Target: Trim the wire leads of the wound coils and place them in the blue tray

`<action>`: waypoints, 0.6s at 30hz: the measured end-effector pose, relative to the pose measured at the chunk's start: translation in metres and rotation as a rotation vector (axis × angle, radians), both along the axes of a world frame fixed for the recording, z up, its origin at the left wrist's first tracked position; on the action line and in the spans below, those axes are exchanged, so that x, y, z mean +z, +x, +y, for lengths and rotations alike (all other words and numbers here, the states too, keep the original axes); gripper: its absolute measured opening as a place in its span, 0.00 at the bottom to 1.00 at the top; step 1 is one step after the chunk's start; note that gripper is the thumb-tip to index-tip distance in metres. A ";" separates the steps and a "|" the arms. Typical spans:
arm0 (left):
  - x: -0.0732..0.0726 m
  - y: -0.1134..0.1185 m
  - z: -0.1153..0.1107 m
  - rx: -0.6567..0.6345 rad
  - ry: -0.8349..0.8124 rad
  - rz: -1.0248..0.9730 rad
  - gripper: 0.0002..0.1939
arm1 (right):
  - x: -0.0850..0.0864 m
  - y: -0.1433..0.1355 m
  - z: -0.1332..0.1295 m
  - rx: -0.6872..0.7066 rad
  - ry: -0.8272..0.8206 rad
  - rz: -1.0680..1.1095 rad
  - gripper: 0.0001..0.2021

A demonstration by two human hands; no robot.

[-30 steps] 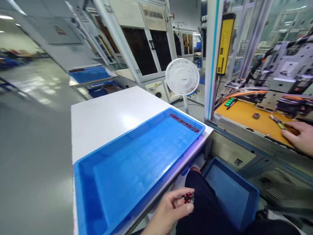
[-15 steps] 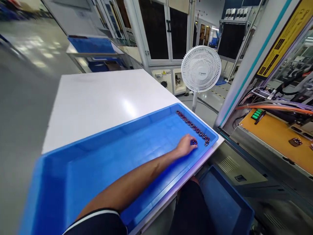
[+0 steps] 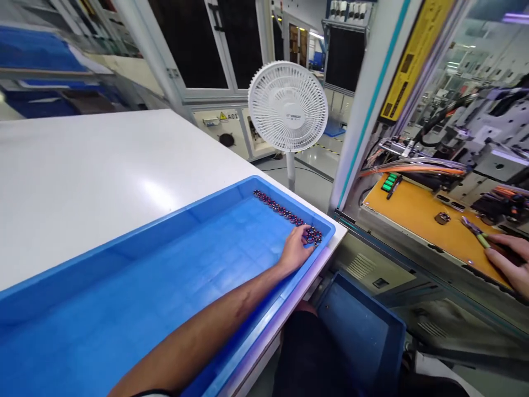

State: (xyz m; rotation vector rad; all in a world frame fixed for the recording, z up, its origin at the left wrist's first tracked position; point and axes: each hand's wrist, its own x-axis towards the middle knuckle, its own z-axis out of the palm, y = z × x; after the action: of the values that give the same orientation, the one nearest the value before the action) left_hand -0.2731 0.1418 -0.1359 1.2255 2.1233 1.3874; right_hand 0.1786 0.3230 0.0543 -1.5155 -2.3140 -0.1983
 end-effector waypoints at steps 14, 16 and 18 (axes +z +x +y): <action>0.025 -0.006 -0.004 0.007 -0.028 0.036 0.28 | 0.003 -0.027 -0.019 0.118 -0.009 0.033 0.17; 0.043 -0.007 -0.006 0.013 -0.011 0.067 0.30 | 0.004 -0.028 -0.019 0.115 -0.010 0.026 0.16; 0.063 -0.004 -0.007 0.006 0.025 0.106 0.32 | 0.005 -0.030 -0.020 0.106 -0.017 0.017 0.15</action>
State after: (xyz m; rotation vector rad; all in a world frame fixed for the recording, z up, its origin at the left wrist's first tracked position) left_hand -0.2772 0.1351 -0.0729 1.3313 2.1875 1.3834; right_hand 0.1490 0.3025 0.0597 -1.3925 -2.3806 -0.1374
